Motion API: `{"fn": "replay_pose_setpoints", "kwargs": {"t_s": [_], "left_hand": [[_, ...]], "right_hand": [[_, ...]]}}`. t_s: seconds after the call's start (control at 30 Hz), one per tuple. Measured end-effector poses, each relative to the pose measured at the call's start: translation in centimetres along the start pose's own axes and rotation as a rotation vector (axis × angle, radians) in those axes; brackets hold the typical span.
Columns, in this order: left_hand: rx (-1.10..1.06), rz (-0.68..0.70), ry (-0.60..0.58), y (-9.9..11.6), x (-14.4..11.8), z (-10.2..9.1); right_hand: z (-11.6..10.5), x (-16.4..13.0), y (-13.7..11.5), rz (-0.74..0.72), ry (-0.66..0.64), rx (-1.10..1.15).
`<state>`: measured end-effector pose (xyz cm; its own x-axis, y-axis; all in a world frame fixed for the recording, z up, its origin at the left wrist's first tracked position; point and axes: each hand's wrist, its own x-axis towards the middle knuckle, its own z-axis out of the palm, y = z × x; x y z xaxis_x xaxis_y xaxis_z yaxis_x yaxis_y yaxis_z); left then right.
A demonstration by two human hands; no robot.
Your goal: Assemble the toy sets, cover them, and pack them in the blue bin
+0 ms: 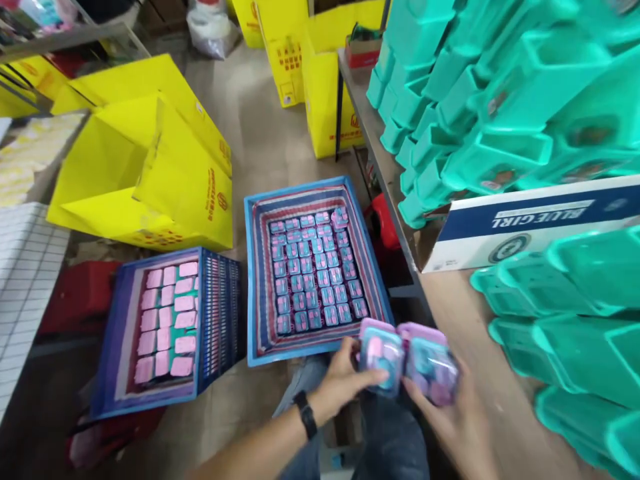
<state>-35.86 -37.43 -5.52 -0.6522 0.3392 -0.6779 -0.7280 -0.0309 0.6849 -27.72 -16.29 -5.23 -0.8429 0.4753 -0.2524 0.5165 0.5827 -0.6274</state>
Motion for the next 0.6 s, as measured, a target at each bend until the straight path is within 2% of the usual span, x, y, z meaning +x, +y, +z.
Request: {"fn": "replay_pose_setpoints", "kwargs": {"t_s": [0.07,0.13,0.23,0.3,0.4,0.5,0.6], "left_hand": [[-0.101,0.027,0.104,-1.4,2.6,-3.4],[-0.129,0.03,0.189,-3.2,5.8,-6.4],[-0.151,-0.024,0.272,-6.6,11.2,-9.9],[-0.163,-0.095,0.292,-9.4,14.9,-11.4],[-0.167,-0.211,0.265,-13.9,20.5,-12.4],[-0.151,-0.329,0.223,-18.5,25.6,-12.8],[-0.115,-0.429,0.203,-22.6,29.6,-13.3]], "right_hand": [[5.2,3.7,-1.9,-0.025,-0.052,-0.044],[10.0,7.6,-3.3,-0.068,-0.171,-0.058],[16.1,12.9,-3.2,-0.073,-0.42,-0.18],[19.8,15.8,-1.3,-0.039,-0.523,-0.253],[25.3,19.1,3.3,0.008,-0.591,-0.331],[30.3,21.2,8.4,0.047,-0.632,-0.424],[33.8,22.4,12.9,0.057,-0.658,-0.5]]}}
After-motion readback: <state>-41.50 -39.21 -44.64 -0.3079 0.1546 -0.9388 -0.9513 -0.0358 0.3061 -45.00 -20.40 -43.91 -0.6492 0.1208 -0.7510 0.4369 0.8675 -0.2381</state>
